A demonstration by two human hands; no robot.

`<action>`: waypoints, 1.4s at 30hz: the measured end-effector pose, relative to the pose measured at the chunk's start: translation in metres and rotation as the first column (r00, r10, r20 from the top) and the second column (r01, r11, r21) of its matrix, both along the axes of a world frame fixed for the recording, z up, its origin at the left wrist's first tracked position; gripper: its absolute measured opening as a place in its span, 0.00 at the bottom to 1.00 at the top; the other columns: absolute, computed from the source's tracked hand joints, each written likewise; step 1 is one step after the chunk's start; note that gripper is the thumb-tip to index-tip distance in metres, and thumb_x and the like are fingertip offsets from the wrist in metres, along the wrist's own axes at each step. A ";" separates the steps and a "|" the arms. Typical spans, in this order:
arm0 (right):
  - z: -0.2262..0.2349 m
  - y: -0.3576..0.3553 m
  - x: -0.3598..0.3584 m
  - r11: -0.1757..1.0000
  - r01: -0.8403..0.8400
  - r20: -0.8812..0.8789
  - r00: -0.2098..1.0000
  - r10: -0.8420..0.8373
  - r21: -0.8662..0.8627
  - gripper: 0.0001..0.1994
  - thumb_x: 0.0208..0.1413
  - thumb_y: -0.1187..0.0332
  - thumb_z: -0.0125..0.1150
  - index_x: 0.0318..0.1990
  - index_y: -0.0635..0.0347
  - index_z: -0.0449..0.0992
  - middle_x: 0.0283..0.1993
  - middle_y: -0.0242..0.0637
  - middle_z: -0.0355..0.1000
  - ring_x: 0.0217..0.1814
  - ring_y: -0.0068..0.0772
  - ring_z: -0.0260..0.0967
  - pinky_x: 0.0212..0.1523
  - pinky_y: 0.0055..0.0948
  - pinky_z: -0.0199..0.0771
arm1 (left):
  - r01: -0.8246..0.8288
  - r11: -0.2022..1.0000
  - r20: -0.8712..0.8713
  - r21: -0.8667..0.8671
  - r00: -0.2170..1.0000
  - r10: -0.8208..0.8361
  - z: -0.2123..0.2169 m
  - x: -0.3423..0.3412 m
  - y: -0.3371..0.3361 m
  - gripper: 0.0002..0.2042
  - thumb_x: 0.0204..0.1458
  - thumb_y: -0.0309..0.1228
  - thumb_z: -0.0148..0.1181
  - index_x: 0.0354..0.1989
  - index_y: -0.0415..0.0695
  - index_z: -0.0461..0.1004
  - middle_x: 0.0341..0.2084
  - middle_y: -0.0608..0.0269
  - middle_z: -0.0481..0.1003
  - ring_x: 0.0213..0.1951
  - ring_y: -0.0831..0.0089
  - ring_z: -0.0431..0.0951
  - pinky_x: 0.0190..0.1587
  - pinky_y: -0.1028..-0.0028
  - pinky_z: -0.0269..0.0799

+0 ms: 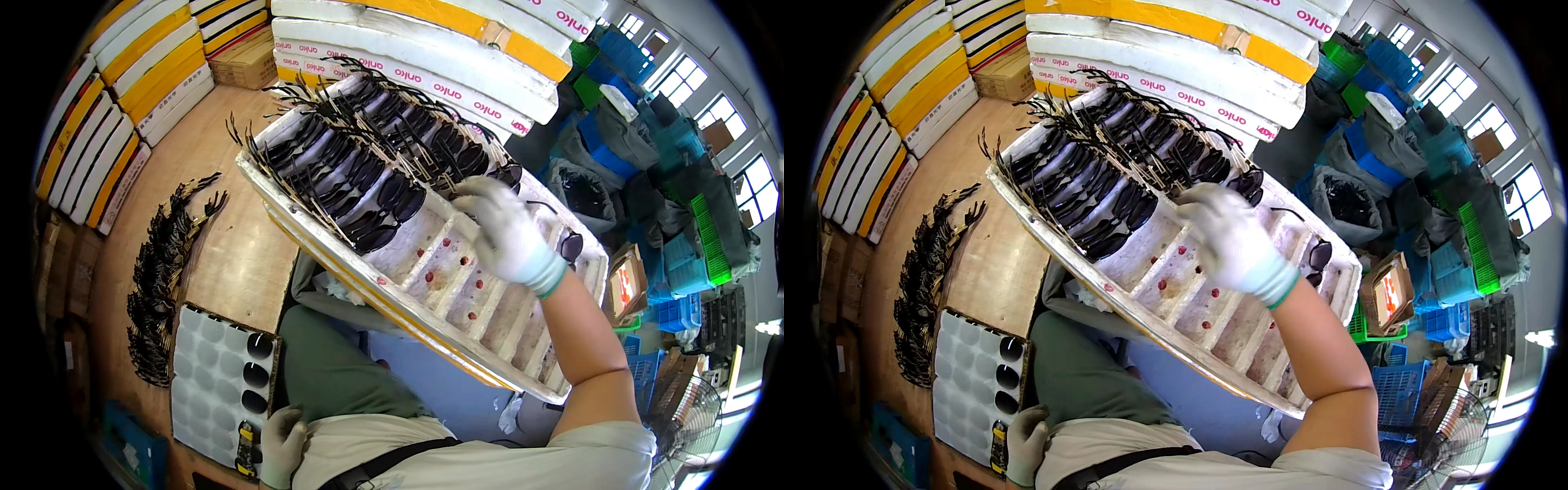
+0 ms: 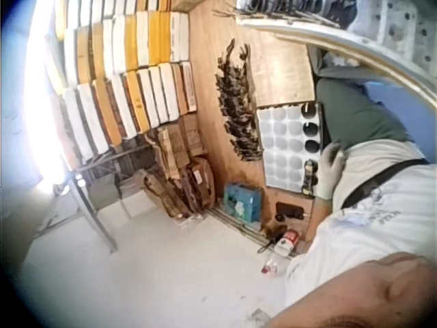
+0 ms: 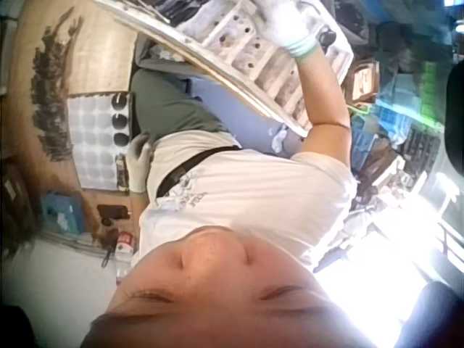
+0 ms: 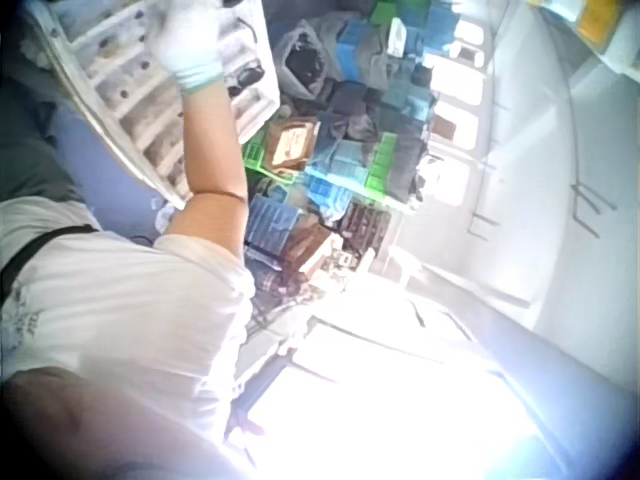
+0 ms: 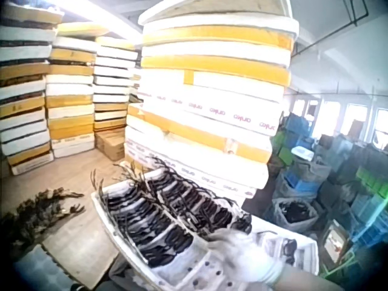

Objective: The person assembles sunglasses by inserting lenses into frames and placing the completed pairs into a foam-lined box. They repeatedly pick up frames and lenses, fit them together, and store the finished items.

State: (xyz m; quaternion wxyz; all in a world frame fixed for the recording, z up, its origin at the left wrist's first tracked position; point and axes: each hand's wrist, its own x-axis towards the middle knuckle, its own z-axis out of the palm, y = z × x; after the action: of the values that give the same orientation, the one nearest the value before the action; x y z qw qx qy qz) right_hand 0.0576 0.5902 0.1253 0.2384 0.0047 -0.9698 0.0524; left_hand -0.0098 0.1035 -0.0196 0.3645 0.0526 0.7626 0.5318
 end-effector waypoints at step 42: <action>0.002 0.085 0.022 0.627 0.575 0.088 0.769 -0.633 -0.525 0.38 0.66 0.45 0.49 0.69 0.73 0.57 0.71 0.62 0.58 0.76 0.55 0.53 0.74 0.39 0.52 | -0.027 0.991 0.036 0.130 0.999 0.022 -0.003 0.008 -0.022 0.14 0.60 0.31 0.61 0.52 0.37 0.75 0.34 0.69 0.76 0.27 0.84 0.67 0.30 0.83 0.65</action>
State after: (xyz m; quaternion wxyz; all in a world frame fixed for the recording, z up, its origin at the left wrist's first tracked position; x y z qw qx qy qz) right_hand 0.0799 0.6753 0.1275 0.2843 -0.3832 -0.8479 0.2310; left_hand -0.0014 0.0820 -0.0230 0.3671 0.0577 0.7203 0.5857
